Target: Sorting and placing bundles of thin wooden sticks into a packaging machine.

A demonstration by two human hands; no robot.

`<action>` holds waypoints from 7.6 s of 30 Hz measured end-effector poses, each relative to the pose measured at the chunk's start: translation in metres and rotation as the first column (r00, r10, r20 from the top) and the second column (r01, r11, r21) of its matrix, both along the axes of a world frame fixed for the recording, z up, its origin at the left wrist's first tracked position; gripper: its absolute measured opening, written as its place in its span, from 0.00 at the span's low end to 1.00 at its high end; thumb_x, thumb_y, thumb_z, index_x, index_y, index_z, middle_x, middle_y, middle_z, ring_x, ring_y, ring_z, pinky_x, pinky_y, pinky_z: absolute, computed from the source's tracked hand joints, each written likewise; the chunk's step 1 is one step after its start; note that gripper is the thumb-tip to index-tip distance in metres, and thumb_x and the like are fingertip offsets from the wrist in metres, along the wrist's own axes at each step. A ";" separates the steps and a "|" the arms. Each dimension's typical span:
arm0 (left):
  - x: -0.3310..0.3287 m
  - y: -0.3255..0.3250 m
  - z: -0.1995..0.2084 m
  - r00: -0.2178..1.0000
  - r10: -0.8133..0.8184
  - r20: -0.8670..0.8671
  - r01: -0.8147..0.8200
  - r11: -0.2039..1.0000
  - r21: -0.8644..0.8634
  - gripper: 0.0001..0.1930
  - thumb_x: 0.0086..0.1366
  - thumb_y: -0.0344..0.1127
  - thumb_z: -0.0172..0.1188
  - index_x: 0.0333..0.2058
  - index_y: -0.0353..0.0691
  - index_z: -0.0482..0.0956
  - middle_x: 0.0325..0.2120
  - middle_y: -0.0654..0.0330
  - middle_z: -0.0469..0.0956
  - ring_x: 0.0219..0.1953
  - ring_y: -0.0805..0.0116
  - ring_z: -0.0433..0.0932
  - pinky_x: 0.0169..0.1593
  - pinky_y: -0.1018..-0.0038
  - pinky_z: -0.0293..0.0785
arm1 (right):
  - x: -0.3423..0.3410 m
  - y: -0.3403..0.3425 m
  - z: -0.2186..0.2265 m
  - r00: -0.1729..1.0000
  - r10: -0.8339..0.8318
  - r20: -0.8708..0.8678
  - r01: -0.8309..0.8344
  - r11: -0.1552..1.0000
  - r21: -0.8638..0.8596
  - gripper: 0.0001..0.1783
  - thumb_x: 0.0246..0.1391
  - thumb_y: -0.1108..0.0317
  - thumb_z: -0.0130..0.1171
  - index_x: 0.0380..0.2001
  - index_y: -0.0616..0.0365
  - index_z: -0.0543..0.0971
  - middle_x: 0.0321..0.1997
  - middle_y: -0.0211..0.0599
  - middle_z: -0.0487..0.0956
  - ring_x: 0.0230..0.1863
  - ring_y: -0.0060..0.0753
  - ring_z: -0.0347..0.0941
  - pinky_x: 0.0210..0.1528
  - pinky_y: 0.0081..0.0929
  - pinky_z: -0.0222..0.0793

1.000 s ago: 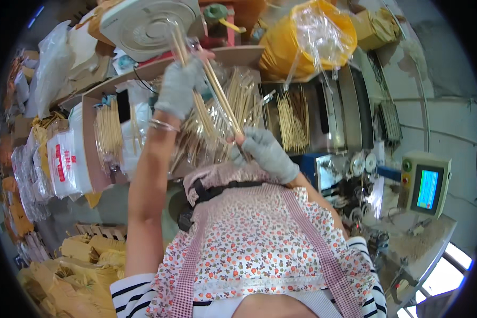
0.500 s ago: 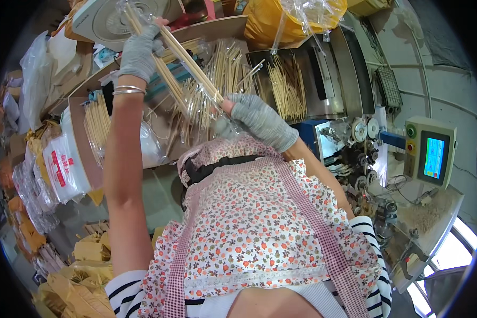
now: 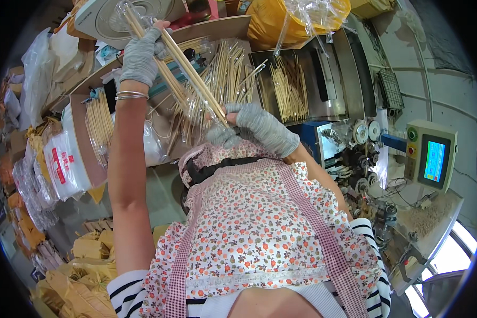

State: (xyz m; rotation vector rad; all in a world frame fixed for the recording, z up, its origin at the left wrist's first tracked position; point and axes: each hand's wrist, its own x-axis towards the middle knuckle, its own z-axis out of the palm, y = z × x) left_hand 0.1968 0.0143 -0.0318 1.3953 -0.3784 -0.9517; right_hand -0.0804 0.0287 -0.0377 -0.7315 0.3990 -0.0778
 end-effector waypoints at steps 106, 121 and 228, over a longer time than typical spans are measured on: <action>-0.016 0.069 0.038 0.923 0.000 -0.385 0.017 0.999 0.040 0.19 0.64 0.48 0.49 0.41 0.36 0.69 0.23 0.64 0.66 0.24 0.73 0.64 0.28 0.77 0.63 | -0.018 -0.124 0.038 0.962 -0.274 -0.022 0.256 0.921 -0.294 0.19 0.60 0.53 0.45 0.32 0.58 0.75 0.20 0.20 0.69 0.19 0.11 0.61 0.19 0.07 0.58; -0.046 0.038 0.027 0.925 -0.313 -0.218 0.314 0.949 -0.029 0.14 0.62 0.40 0.56 0.42 0.38 0.74 0.26 0.68 0.71 0.26 0.82 0.68 0.29 0.85 0.68 | -0.021 -0.134 0.014 0.898 -0.369 0.239 0.362 0.929 0.073 0.14 0.58 0.62 0.49 0.39 0.62 0.70 0.37 0.37 0.70 0.35 0.28 0.68 0.43 0.30 0.71; -0.082 0.034 0.031 0.994 0.095 -0.052 -0.100 0.991 -0.090 0.08 0.62 0.38 0.55 0.33 0.39 0.75 0.24 0.69 0.73 0.22 0.83 0.67 0.23 0.85 0.62 | 0.057 -0.046 0.043 0.972 -0.199 -0.121 0.024 0.601 -0.799 0.14 0.55 0.60 0.51 0.28 0.62 0.75 0.17 0.28 0.69 0.21 0.19 0.63 0.27 0.23 0.63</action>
